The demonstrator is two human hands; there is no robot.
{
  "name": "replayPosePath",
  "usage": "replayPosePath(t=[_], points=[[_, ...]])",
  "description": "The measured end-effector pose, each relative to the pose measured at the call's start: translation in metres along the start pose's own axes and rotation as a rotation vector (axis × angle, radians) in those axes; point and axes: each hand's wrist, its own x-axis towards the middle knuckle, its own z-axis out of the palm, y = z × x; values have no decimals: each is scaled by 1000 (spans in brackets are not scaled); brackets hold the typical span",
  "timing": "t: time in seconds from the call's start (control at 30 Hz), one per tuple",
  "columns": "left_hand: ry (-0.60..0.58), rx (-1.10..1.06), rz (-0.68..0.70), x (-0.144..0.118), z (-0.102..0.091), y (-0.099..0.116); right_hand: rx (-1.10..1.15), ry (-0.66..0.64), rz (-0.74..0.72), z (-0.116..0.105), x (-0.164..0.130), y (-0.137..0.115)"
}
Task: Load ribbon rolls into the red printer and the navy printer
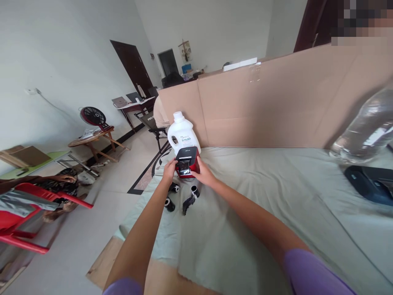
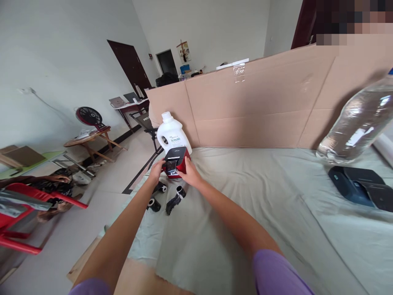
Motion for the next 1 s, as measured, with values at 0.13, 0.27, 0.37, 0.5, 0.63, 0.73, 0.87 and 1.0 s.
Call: replayPosePath(t=[0.13, 0.27, 0.37, 0.5, 0.63, 0.73, 0.87, 1.0], points=[[116, 111, 460, -70, 15, 14, -163, 95, 48, -75, -64, -12], [-420, 301, 750, -176, 71, 6, -468, 252, 82, -210, -170, -23], [-949, 535, 920, -251, 115, -6, -809, 491, 231, -316, -252, -48], [-1280, 769, 1045, -316, 143, -17, -1150, 818, 715, -405, -319, -85], [-1362, 836, 1052, -339, 136, -23, -1082, 705, 977, -426, -324, -95], [-1373, 837, 1065, -345, 124, -24, -1063, 620, 1016, -420, -308, -95], [-1374, 836, 1080, -349, 118, -22, -1074, 682, 1081, -392, -288, -109], [-1348, 811, 1108, -351, 118, -23, -1070, 633, 911, -322, -264, -128]])
